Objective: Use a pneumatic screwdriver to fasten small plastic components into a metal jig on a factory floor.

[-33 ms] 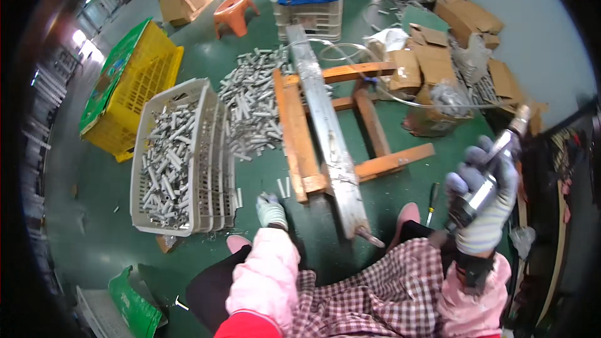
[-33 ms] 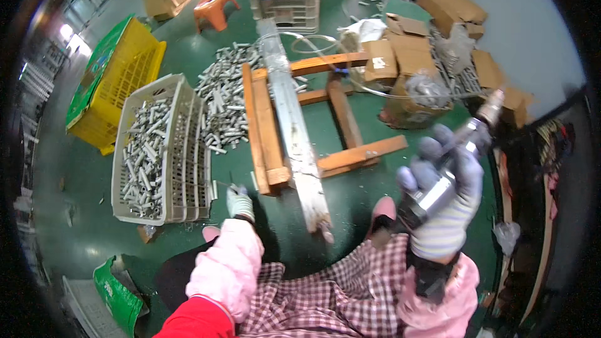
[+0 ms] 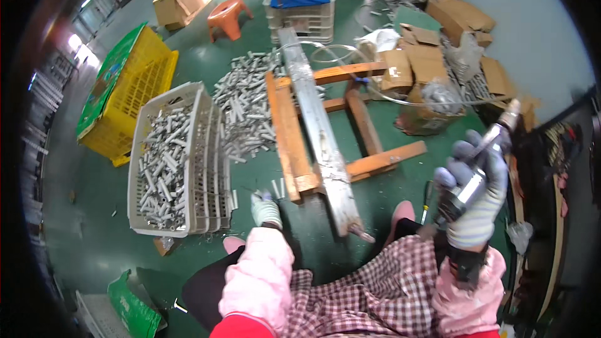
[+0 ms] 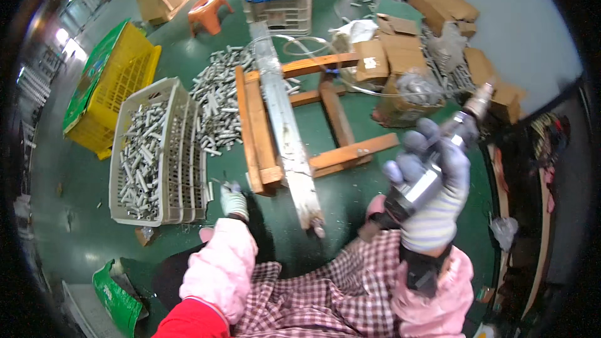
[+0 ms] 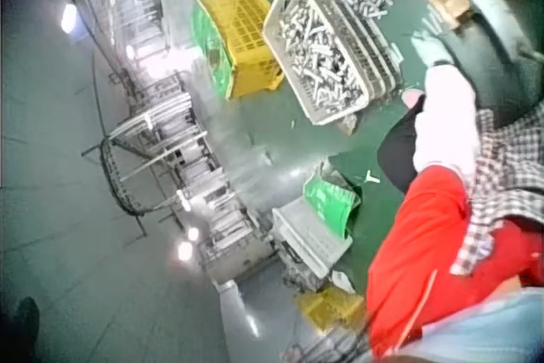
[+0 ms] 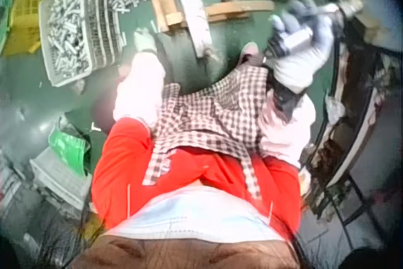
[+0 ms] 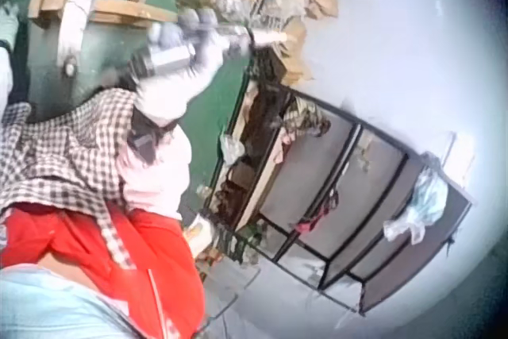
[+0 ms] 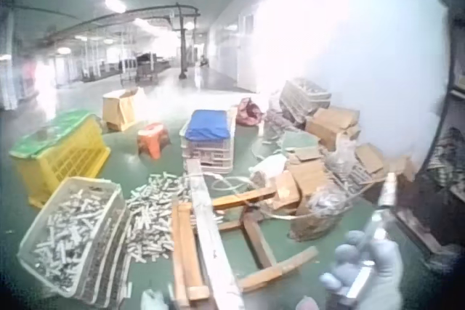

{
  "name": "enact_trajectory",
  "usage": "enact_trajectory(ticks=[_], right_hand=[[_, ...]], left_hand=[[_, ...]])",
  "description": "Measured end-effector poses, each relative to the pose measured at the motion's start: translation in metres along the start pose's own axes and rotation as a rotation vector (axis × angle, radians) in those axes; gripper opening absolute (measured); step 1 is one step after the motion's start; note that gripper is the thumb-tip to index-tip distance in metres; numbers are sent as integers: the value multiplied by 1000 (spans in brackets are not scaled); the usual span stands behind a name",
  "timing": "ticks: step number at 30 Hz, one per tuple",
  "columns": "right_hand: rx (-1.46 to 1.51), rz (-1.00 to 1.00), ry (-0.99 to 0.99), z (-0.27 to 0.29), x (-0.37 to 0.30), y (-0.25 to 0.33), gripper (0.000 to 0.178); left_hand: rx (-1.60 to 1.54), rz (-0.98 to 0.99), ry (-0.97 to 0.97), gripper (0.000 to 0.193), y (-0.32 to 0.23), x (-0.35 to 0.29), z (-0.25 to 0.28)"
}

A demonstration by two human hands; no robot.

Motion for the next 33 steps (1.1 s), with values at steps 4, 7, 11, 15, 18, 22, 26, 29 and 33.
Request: enact_trajectory(ticks=[4, 7, 11, 15, 18, 22, 26, 29, 33], right_hand=[[42, -19, -66, 9, -2, 10, 34], [81, -18, -42, 9, -8, 19, 29], [135, -45, -11, 15, -8, 23, 29], [145, -44, 26, 13, -12, 28, 31], [121, -38, 29, 15, -13, 28, 31], [112, -53, 26, 11, -13, 26, 30], [134, -5, 61, -2, -18, 35, 28], [131, 99, 136, -17, -30, 46, 30], [101, 220, 350, -45, -54, 54, 36]], left_hand=[[-291, 20, 178, 22, -112, -23, 34], [-537, -29, 301, 19, -187, -56, 71], [-562, -75, 767, 19, -263, -163, 119], [-598, 11, 1063, 13, -274, -229, 137], [-456, -243, 1066, 23, -280, -243, 136], [-217, -740, 940, 24, -279, -245, 129], [72, -879, 940, 27, -265, -245, 109], [83, -1115, 718, 26, -268, -244, 115], [15, -1059, 794, 25, -276, -244, 118]])
Point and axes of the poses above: each hand's wrist, its own x-axis towards the middle knuckle, its own z-axis out of the back of the hand, y = z × x, the point moved 8 cm from there along x, towards the middle knuckle, and after that the axes turned 14 degrees about -y, right-handed, at the moved point
